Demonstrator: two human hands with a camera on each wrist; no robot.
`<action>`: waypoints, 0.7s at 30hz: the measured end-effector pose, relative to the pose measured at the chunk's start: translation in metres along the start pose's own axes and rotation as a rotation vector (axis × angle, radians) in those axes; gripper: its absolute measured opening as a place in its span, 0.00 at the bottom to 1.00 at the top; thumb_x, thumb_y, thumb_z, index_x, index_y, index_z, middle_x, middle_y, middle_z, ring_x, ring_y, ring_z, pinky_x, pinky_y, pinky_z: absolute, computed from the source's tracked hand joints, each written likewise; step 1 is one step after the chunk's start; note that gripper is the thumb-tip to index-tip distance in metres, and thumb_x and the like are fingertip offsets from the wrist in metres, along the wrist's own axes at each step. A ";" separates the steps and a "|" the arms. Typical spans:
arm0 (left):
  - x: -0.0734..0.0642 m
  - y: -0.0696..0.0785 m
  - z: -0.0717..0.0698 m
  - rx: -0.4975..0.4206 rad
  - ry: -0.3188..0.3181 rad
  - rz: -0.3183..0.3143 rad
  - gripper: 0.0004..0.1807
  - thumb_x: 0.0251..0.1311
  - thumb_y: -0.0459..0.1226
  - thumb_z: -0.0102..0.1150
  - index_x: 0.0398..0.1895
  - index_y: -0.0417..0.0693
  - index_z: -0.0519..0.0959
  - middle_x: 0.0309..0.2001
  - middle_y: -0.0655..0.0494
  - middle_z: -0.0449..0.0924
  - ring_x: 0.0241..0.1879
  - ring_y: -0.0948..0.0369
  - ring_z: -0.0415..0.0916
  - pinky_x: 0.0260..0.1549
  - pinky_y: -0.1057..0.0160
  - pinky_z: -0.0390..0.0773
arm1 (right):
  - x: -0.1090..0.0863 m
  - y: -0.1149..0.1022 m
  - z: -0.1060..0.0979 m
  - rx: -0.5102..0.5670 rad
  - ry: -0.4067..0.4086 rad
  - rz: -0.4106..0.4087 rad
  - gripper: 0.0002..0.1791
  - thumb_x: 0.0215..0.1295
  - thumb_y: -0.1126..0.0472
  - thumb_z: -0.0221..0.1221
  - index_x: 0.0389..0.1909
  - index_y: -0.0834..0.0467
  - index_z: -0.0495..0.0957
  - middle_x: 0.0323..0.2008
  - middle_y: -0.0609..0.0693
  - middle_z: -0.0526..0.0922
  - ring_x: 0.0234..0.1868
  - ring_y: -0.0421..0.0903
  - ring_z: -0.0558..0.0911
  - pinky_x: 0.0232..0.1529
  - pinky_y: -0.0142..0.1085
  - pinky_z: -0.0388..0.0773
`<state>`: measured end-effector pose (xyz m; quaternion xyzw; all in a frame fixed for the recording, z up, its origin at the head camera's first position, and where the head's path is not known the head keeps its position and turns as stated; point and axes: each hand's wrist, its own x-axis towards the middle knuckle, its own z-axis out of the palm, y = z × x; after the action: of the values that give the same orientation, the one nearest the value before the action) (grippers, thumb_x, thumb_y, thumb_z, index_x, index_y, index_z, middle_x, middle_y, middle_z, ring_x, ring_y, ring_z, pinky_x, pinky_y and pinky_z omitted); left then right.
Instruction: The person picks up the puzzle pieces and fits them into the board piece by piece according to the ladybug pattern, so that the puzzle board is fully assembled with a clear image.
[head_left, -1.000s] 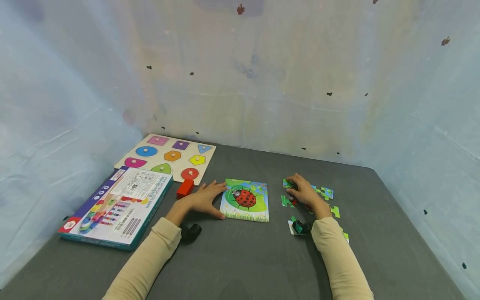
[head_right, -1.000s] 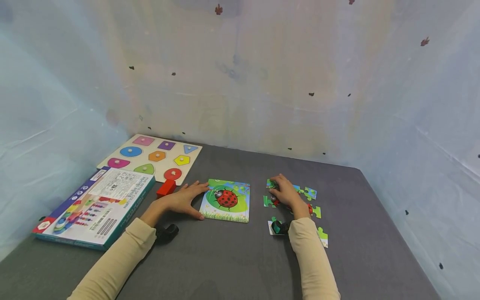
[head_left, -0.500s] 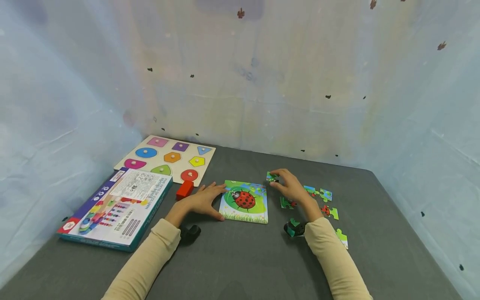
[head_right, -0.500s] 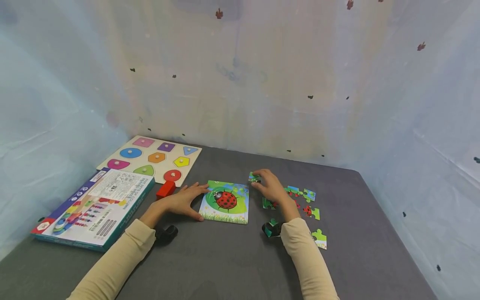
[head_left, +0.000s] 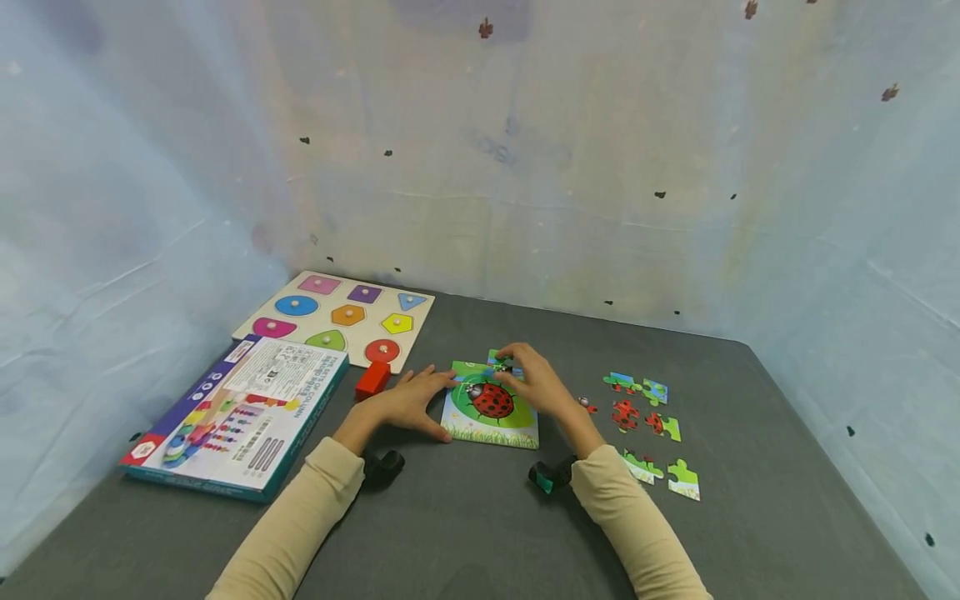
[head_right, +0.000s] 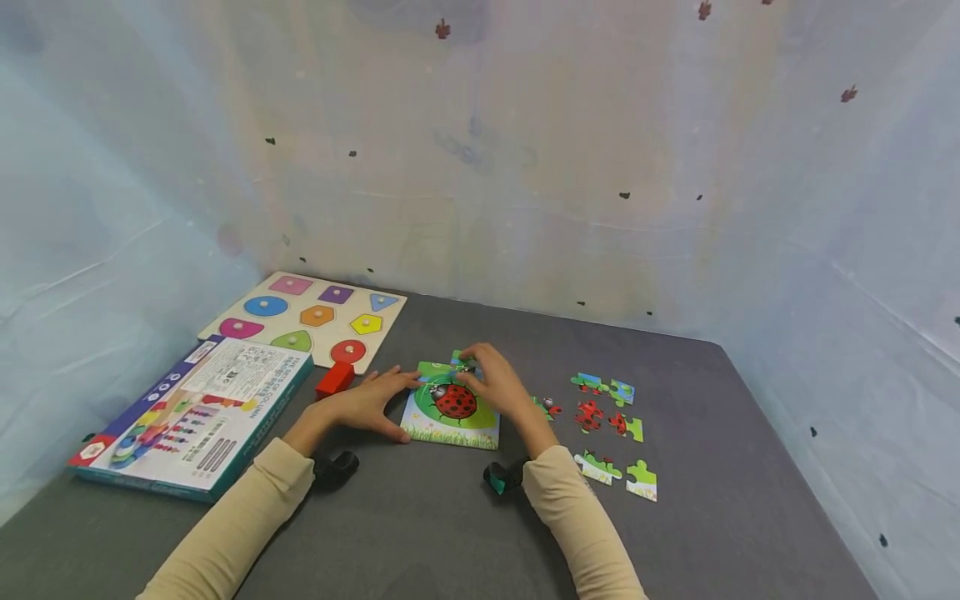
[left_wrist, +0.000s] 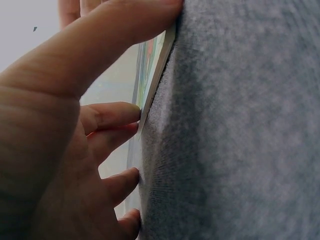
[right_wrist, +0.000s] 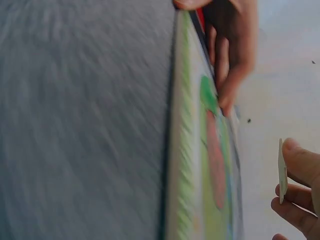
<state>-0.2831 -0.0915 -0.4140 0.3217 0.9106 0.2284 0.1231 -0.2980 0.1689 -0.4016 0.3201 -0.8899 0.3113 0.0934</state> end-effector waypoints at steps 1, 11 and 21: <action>0.000 0.000 0.000 -0.001 0.000 -0.001 0.48 0.44 0.57 0.69 0.67 0.47 0.63 0.72 0.51 0.50 0.71 0.44 0.38 0.63 0.37 0.37 | 0.001 -0.001 0.004 0.005 -0.007 0.006 0.19 0.64 0.58 0.58 0.52 0.63 0.72 0.54 0.58 0.72 0.53 0.55 0.74 0.52 0.49 0.70; 0.000 -0.001 0.000 -0.002 -0.003 0.001 0.48 0.44 0.56 0.68 0.68 0.48 0.62 0.72 0.51 0.50 0.71 0.44 0.38 0.63 0.37 0.37 | 0.009 -0.012 0.030 0.019 -0.030 0.011 0.16 0.64 0.60 0.59 0.48 0.64 0.72 0.50 0.57 0.74 0.52 0.54 0.74 0.52 0.48 0.70; 0.000 -0.002 -0.001 0.000 -0.007 0.007 0.47 0.45 0.56 0.68 0.67 0.46 0.63 0.72 0.51 0.51 0.71 0.44 0.38 0.63 0.37 0.36 | 0.015 -0.011 0.045 -0.101 -0.047 0.032 0.16 0.64 0.59 0.58 0.49 0.63 0.74 0.48 0.57 0.77 0.51 0.54 0.75 0.54 0.46 0.69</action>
<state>-0.2845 -0.0926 -0.4140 0.3259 0.9090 0.2277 0.1255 -0.3014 0.1276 -0.4262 0.3078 -0.9114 0.2601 0.0837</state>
